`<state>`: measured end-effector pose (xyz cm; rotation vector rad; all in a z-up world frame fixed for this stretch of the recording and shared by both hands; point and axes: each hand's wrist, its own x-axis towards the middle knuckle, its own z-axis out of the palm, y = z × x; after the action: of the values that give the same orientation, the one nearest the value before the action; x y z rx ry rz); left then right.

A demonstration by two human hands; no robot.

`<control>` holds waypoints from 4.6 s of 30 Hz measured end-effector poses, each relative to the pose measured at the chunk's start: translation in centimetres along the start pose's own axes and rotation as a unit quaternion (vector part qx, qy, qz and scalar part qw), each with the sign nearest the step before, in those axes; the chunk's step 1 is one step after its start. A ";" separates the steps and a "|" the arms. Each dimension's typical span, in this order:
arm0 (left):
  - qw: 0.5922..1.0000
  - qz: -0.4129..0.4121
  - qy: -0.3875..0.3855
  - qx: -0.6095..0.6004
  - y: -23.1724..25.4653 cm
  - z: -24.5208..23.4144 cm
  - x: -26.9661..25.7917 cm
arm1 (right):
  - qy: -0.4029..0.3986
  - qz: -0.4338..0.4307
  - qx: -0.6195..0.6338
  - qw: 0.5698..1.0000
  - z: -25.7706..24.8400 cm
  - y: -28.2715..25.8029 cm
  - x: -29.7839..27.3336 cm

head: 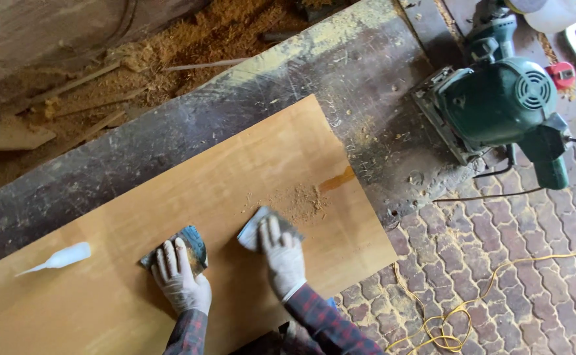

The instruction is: The person sands a rectangular wooden board with a sanding block, then applies a liquid from a small bottle and continues sanding. They repeatedly wipe away sawdust with a cloth while working on the board's surface.

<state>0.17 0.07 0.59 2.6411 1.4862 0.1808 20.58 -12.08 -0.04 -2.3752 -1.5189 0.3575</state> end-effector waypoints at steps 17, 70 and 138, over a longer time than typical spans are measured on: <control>1.000 -0.022 0.011 0.018 0.4 0.3 0.0 | 0.019 0.086 0.011 0.996 0.7 8.0 -0.6; 1.000 -0.029 0.000 0.013 -0.5 0.9 -0.5 | -0.024 -0.116 0.044 0.992 -8.3 24.4 2.9; 0.997 0.023 -0.056 -0.039 8.1 2.6 1.3 | -0.066 -0.164 0.031 0.984 -2.8 12.4 0.5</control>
<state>8.06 -3.13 -0.70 2.5808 1.3559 0.0916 32.19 -16.87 -2.19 -2.0407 -1.8913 0.4818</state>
